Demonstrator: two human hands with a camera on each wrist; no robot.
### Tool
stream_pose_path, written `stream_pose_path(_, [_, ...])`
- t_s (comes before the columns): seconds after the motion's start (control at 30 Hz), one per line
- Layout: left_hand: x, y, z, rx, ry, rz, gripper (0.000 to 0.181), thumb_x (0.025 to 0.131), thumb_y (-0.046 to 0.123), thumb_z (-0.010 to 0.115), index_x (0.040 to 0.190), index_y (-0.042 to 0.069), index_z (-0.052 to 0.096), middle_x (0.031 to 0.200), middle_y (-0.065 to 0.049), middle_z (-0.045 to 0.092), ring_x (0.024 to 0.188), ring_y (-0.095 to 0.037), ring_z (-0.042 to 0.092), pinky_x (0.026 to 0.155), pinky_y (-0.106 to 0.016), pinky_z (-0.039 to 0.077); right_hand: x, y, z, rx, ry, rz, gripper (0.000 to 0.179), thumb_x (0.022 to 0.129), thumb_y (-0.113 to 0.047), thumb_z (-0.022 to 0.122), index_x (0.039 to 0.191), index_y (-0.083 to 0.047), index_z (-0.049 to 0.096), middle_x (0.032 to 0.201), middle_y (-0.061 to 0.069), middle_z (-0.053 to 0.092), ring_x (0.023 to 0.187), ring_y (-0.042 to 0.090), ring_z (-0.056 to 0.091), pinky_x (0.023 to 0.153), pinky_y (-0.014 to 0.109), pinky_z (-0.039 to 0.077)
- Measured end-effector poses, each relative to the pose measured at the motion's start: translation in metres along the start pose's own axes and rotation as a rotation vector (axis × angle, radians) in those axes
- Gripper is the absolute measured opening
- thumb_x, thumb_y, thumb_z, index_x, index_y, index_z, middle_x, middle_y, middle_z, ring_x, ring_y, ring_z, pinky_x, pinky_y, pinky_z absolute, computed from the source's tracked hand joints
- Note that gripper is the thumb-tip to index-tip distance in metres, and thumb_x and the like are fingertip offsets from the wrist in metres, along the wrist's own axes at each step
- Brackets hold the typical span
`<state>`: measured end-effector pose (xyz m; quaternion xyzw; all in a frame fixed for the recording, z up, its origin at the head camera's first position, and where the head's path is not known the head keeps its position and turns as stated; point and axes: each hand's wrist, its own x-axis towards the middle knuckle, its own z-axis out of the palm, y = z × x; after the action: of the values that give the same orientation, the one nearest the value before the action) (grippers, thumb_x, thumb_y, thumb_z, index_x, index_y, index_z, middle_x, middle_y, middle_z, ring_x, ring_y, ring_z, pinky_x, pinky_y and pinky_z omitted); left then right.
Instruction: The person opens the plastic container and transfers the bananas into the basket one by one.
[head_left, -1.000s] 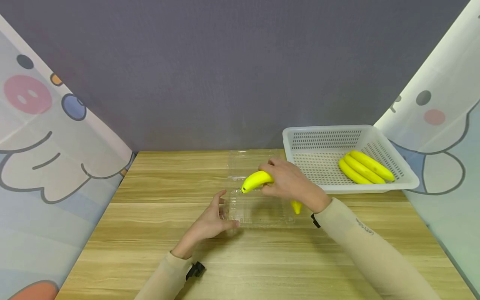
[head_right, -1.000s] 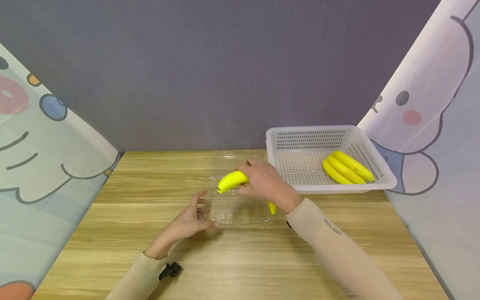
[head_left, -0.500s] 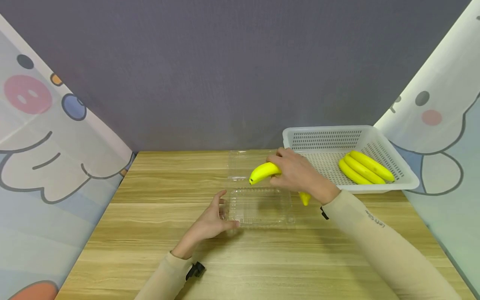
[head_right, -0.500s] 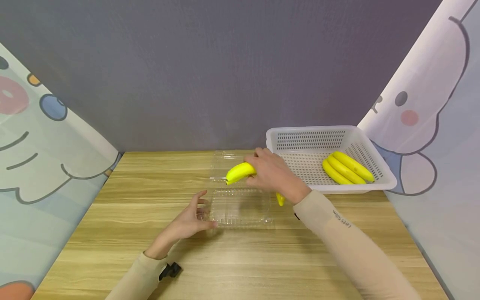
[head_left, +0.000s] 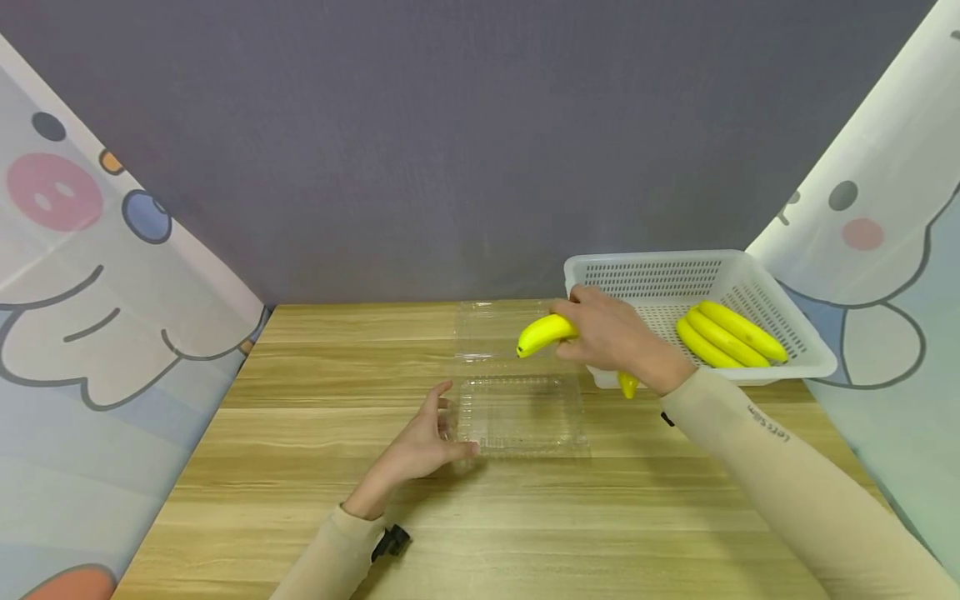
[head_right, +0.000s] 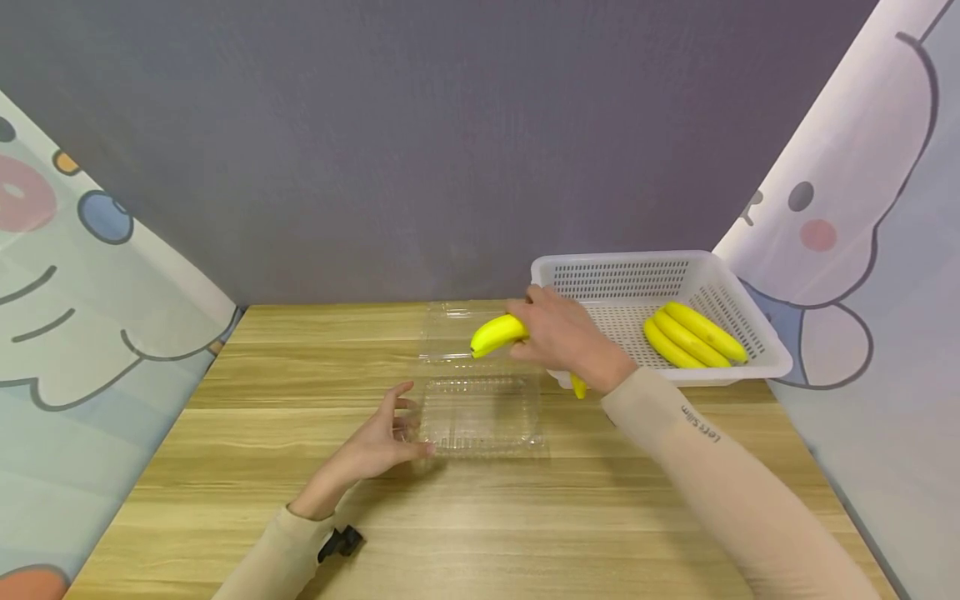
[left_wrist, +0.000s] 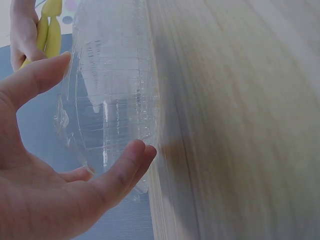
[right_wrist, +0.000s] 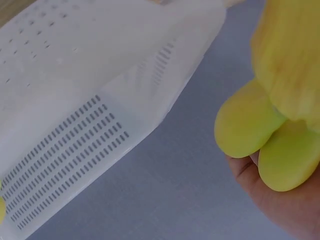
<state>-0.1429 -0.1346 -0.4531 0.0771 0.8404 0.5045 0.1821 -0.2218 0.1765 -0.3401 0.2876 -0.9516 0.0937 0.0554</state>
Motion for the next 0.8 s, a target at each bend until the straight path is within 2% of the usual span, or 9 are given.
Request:
stream_pose_path(0.2, [0.000,0.001,0.000,0.007,0.001,0.001,0.114,0.078,0.026,0.089,0.162,0.011,0.013,0.151,-0.021,0.037,0.123,-0.037,0.052,0.096,-0.053,0.050,0.000,0.008,-0.004,-0.022,-0.011,0.004,0.033,0.079,-0.023,0.070,0.110,-0.014,0.062,0.092,0.007,0.050,0.079,0.024,0.046,0.060,0.034,0.040])
stream_pose_path(0.5, [0.000,0.000,-0.001,-0.007,0.000,-0.001,0.115,0.078,0.026,0.090,0.162,0.012,0.012,0.152,-0.021,0.036,0.127,-0.039,0.050,0.098,-0.055,0.049,0.003,0.022,-0.011,-0.048,-0.037,0.021,0.029,0.080,-0.022,0.068,0.106,-0.013,0.059,0.089,0.007,0.047,0.077,0.024,0.044,0.062,0.036,0.038])
stream_pose_path(0.6, [0.000,0.000,0.000,-0.012,0.000,-0.001,0.116,0.077,0.026,0.090,0.162,0.012,0.012,0.153,-0.021,0.036,0.128,-0.040,0.050,0.099,-0.055,0.049,0.003,0.029,-0.016,-0.055,-0.044,0.045,0.026,0.081,-0.022,0.068,0.104,-0.013,0.057,0.089,0.007,0.047,0.078,0.025,0.044,0.064,0.037,0.039])
stream_pose_path(0.8, [0.000,0.000,0.001,-0.015,0.003,-0.001,0.116,0.077,0.026,0.090,0.162,0.012,0.013,0.152,-0.020,0.036,0.129,-0.040,0.049,0.101,-0.056,0.048,0.004,0.042,-0.025,-0.067,-0.077,0.119,0.030,0.082,-0.023,0.068,0.108,-0.014,0.057,0.096,0.010,0.050,0.084,0.029,0.046,0.067,0.041,0.042])
